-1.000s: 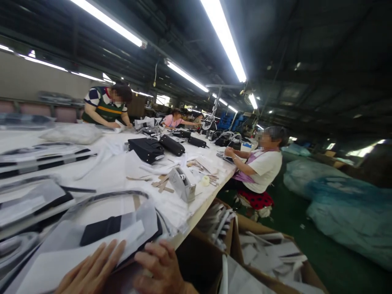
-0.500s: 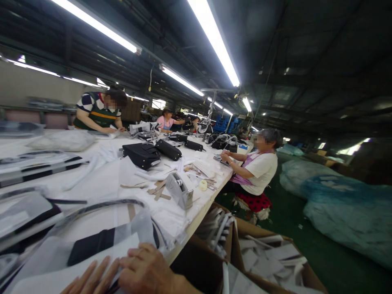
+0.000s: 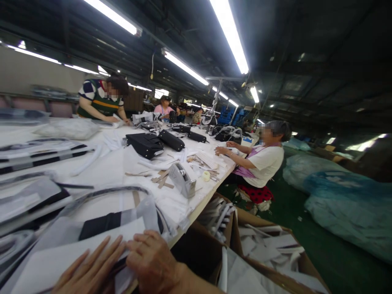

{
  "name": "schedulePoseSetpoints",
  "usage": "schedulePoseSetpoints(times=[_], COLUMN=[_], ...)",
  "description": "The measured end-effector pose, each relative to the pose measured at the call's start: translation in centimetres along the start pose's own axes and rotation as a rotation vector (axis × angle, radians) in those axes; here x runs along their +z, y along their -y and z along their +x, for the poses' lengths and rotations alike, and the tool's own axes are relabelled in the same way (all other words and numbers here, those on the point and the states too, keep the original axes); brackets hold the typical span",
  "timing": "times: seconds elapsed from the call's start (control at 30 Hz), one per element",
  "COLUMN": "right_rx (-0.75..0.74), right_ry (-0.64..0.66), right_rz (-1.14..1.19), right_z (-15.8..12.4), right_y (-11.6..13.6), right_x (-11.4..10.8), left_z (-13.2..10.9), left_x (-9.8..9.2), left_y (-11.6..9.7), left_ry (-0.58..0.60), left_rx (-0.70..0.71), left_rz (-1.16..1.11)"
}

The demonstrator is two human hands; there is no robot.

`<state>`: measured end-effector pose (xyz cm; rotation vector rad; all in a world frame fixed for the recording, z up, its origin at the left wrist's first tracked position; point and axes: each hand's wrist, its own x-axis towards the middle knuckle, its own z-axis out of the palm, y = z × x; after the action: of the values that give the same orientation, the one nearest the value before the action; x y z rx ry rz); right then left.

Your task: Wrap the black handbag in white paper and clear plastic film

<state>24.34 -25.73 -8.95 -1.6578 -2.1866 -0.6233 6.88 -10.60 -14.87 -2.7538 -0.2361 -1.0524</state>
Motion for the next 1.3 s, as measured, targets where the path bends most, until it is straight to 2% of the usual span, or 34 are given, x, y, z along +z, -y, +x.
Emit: schedulePoseSetpoints(times=[0.07, 0.2, 0.43, 0.53, 0.67, 0.83, 1.1, 1.3], right_rx=[0.045, 0.119, 0.049, 0.030, 0.021, 0.051, 0.003, 0.024], right_ry=[-0.025, -0.094, -0.097, -0.082, -0.073, -0.079, -0.067, -0.142], right_rz=[0.076, 0.191, 0.225, 0.223, 0.237, 0.281, 0.277, 0.220], right_z=[-0.2, -0.6, -1.1, -1.1, -1.1, -1.1, -1.3, -1.9], right_y=[0.6, 1.1, 0.7, 0.5, 0.3, 0.4, 0.2, 2.0], right_x=[-0.3, -0.4, -1.0, -1.2, -1.5, -1.7, -1.8, -2.4], left_z=[0.5, 2.4, 4.9, 5.6, 5.8, 5.8, 6.0, 5.3], left_x=[-1.9, -4.7, -6.2, -6.3, -5.8, -5.8, -5.8, -5.3], left_y=[-0.8, -2.4, -4.0, -4.5, -5.0, -5.2, -5.3, -5.3], left_ry=[0.073, 0.304, 0.400, 0.374, 0.261, 0.229, 0.208, 0.189], left_rx=[0.004, -0.128, -0.462, -0.570, -0.635, -0.659, -0.688, -0.633], left_rz=[-0.001, -0.104, -0.339, -0.386, -0.388, -0.433, -0.455, -0.436])
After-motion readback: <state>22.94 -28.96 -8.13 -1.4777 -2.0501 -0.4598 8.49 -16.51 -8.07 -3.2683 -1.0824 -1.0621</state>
